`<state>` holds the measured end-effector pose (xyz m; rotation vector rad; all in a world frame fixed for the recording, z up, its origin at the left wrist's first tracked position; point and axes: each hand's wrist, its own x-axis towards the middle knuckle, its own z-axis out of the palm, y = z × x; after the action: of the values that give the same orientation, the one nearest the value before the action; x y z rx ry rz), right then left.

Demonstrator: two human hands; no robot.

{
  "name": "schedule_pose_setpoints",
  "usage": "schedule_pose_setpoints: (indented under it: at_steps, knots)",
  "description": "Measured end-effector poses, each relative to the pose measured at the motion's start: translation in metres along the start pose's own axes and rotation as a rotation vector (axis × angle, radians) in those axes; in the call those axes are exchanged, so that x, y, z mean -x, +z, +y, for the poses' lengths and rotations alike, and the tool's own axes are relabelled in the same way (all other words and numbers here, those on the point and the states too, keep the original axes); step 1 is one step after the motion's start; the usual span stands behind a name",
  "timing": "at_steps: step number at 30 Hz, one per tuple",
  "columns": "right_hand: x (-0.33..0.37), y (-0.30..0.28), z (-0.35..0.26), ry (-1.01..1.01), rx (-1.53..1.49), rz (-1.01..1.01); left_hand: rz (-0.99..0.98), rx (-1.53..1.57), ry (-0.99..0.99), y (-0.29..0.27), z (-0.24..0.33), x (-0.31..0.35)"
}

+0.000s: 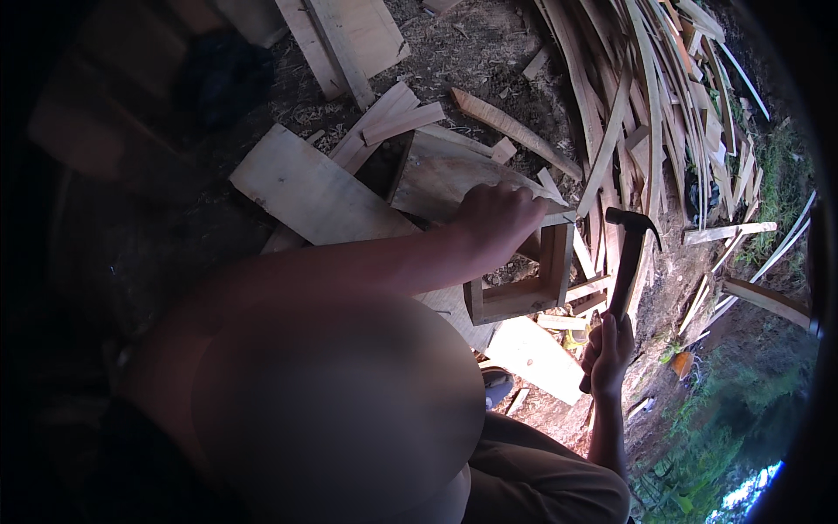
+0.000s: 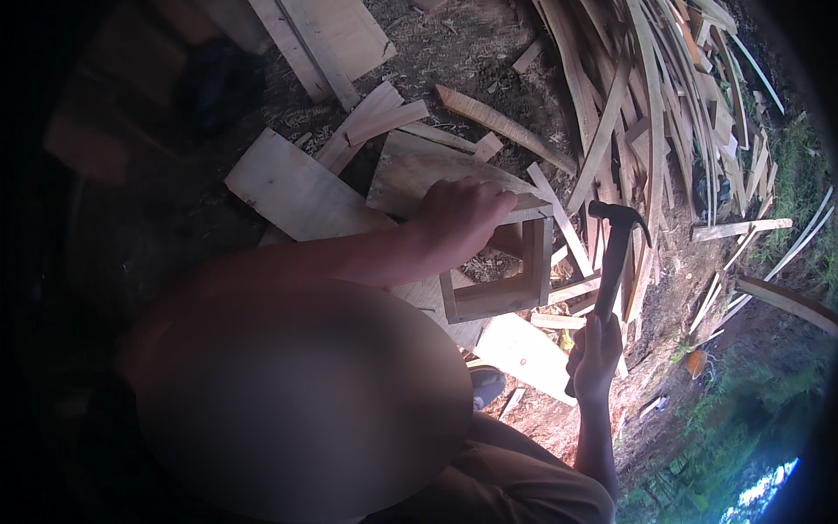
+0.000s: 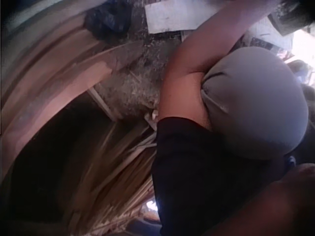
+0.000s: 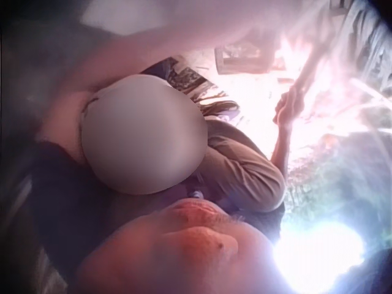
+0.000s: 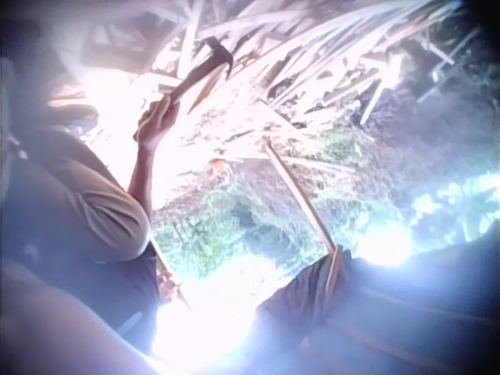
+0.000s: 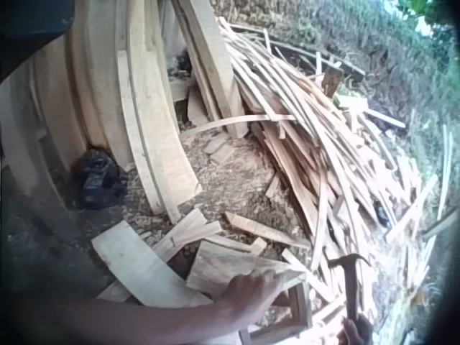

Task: The person assembles a small wooden box-like structure by hand, using a hammer to drive nails into the joints. They repeatedly position wooden pieces, hammer nails, and adjust the frame to secure the components.

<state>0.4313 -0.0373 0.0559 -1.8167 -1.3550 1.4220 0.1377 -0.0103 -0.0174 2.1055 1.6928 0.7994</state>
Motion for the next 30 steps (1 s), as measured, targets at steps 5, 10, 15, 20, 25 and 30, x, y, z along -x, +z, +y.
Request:
schedule_pose_setpoints:
  at_steps: [5, 10, 15, 20, 25, 30]
  knots:
    - [-0.002, 0.001, 0.0, -0.053, -0.103, -0.007, 0.102, -0.025, 0.122, -0.008, 0.012, 0.003]
    - [-0.002, 0.002, -0.005, -0.078, -0.128, -0.001, 0.168, -0.061, 0.165, -0.002, 0.013, 0.005]
    - [-0.003, -0.012, 0.015, -0.09, -0.141, -0.008, 0.128, -0.038, 0.187, -0.007, 0.008, -0.007]
    - [-0.008, -0.001, -0.014, -0.011, -0.15, -0.071, -0.052, -0.24, 0.161, -0.036, -0.031, -0.046]
    - [-0.003, 0.002, -0.018, 0.015, -0.061, -0.083, -0.283, -0.245, 0.135, -0.038, -0.04, -0.077]
    - [-0.007, 0.001, -0.029, -0.135, 0.148, -0.046, -0.311, -0.319, 0.064, -0.031, -0.025, -0.068]
